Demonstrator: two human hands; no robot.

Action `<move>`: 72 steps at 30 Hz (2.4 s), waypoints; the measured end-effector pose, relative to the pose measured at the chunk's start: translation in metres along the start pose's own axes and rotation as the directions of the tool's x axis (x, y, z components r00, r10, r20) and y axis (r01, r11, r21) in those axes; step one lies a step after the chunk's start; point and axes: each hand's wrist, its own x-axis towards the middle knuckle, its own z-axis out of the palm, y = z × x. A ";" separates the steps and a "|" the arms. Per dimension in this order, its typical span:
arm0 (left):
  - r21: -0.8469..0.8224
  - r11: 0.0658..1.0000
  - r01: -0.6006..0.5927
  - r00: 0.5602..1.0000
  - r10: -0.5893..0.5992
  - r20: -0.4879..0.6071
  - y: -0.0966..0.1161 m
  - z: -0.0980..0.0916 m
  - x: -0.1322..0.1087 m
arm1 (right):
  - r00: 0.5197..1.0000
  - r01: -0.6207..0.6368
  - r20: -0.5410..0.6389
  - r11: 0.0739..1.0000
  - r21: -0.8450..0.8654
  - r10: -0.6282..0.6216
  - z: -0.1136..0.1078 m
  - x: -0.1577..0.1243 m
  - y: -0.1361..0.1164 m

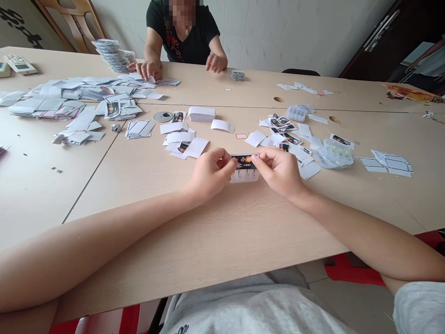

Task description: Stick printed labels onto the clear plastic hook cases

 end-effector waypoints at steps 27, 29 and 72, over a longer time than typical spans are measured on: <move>0.045 0.999 -0.025 1.000 0.025 -0.003 0.000 0.001 0.000 | 1.000 0.003 0.001 1.000 0.001 -0.003 0.000 0.000 0.000; 0.046 0.999 -0.027 1.000 0.027 -0.004 0.000 0.001 0.000 | 1.000 0.008 -0.003 1.000 -0.001 -0.008 0.000 0.000 0.000; -0.155 0.988 0.028 0.961 0.016 0.277 -0.012 -0.009 0.012 | 0.934 -0.356 0.188 0.766 0.536 0.302 -0.005 0.009 0.011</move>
